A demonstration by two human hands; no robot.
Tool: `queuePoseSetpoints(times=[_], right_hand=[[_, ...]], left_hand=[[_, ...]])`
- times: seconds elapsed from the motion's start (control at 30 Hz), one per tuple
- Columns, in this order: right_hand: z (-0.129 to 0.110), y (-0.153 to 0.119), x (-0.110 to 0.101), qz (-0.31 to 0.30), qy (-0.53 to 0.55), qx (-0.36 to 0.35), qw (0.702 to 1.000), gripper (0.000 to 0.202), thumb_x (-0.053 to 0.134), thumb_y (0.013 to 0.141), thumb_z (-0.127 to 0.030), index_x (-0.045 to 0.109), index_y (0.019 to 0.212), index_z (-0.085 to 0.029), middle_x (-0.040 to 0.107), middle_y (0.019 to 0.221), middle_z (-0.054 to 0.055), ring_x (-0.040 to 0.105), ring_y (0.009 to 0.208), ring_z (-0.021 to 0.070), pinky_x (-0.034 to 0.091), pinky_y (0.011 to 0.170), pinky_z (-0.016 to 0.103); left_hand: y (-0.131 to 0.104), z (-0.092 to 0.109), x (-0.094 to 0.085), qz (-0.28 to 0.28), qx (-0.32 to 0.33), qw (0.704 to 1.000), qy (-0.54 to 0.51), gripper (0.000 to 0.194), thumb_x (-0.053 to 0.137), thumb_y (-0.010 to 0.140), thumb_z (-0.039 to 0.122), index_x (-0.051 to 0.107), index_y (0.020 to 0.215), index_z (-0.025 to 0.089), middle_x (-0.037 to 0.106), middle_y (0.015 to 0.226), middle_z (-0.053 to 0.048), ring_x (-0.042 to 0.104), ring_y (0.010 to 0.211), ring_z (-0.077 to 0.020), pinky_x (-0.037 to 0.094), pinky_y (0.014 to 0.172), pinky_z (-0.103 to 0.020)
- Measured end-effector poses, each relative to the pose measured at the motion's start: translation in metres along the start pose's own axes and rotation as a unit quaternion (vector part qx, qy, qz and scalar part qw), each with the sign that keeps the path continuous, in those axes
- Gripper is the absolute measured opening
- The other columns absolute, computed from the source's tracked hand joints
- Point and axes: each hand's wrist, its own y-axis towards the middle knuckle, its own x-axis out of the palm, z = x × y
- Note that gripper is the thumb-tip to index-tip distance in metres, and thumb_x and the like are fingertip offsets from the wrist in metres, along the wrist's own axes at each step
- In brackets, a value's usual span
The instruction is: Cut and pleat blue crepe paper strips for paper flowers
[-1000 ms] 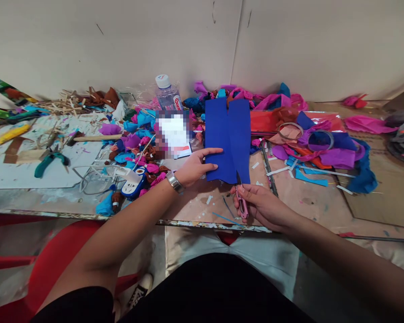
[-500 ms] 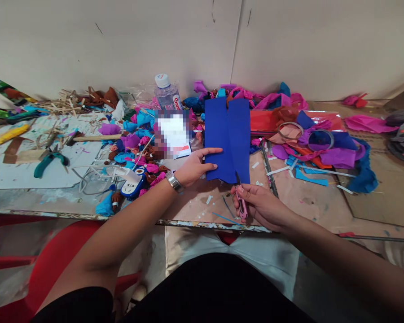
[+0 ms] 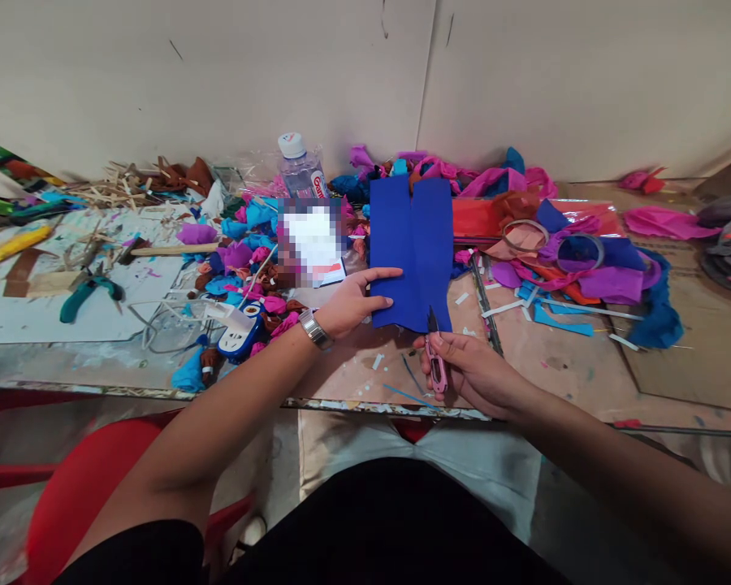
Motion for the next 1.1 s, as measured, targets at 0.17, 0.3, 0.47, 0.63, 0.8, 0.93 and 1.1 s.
queuePoseSetpoints(times=[0.17,0.3,0.47,0.63,0.8,0.93,1.1], right_hand=[[-0.0017,0.001,-0.0011,-0.002,-0.004,-0.008,1.0,0.038,0.08,0.087,-0.049,0.07,0.103,-0.016,0.068,0.075,0.001,0.065,0.056,0.0128,0.055,0.049,0.024],[-0.0035,0.0026,-0.0013,0.001,-0.005,-0.013,1.0,0.04,0.083,0.084,-0.049,0.07,0.1,-0.015,0.068,0.074,0.001,0.064,0.054,0.0126,0.054,0.047,0.024],[-0.0033,0.0053,-0.0034,0.003,-0.005,-0.018,1.0,0.041,0.085,0.082,-0.051,0.07,0.096,-0.015,0.068,0.072,0.001,0.062,0.052,0.0123,0.051,0.044,0.023],[-0.001,0.0075,-0.0057,0.008,-0.006,-0.019,1.0,0.041,0.084,0.082,-0.052,0.069,0.097,-0.016,0.066,0.071,0.001,0.061,0.051,0.0121,0.047,0.04,0.021],[-0.0006,0.0073,-0.0053,0.012,-0.012,-0.023,1.0,0.043,0.085,0.08,-0.053,0.069,0.094,-0.016,0.065,0.07,-0.001,0.061,0.051,0.0114,0.045,0.04,0.021],[-0.0005,0.0075,-0.0054,0.011,-0.016,-0.024,1.0,0.042,0.083,0.082,-0.053,0.067,0.092,-0.016,0.065,0.07,-0.001,0.06,0.051,0.0108,0.045,0.04,0.021],[0.0,0.0081,-0.0051,0.013,-0.014,-0.022,1.0,0.042,0.084,0.081,-0.053,0.066,0.092,-0.017,0.065,0.07,-0.001,0.06,0.051,0.0112,0.045,0.04,0.021]], left_hand=[[-0.0005,-0.0009,0.0003,-0.006,0.002,1.0,-0.013,0.061,0.079,0.077,0.012,0.068,0.135,0.022,0.066,0.138,-0.012,0.071,0.094,-0.0149,0.061,0.077,-0.026],[-0.0015,0.0,0.0021,-0.01,0.004,1.0,-0.027,0.062,0.079,0.075,0.011,0.067,0.135,0.022,0.066,0.138,-0.012,0.071,0.104,-0.0185,0.062,0.085,-0.029],[-0.0018,0.0,0.0024,-0.014,0.006,0.999,-0.033,0.063,0.079,0.074,0.01,0.067,0.135,0.021,0.065,0.14,-0.012,0.07,0.108,-0.0199,0.062,0.086,-0.029],[-0.0016,-0.0003,0.0012,-0.013,-0.001,1.0,-0.023,0.063,0.078,0.075,0.01,0.067,0.136,0.021,0.066,0.14,-0.013,0.072,0.1,-0.0176,0.062,0.079,-0.027],[-0.0016,0.0004,0.0012,-0.011,-0.005,1.0,-0.019,0.062,0.079,0.075,0.011,0.068,0.135,0.02,0.067,0.138,-0.013,0.071,0.098,-0.0172,0.061,0.079,-0.027],[-0.0013,-0.0001,-0.0001,-0.013,-0.005,1.0,-0.007,0.061,0.078,0.075,0.012,0.067,0.135,0.02,0.067,0.138,-0.013,0.071,0.098,-0.0167,0.062,0.08,-0.027],[-0.0014,0.0001,-0.0002,-0.012,-0.004,1.0,-0.006,0.061,0.078,0.076,0.012,0.067,0.135,0.021,0.067,0.138,-0.013,0.072,0.096,-0.0164,0.062,0.077,-0.026]])
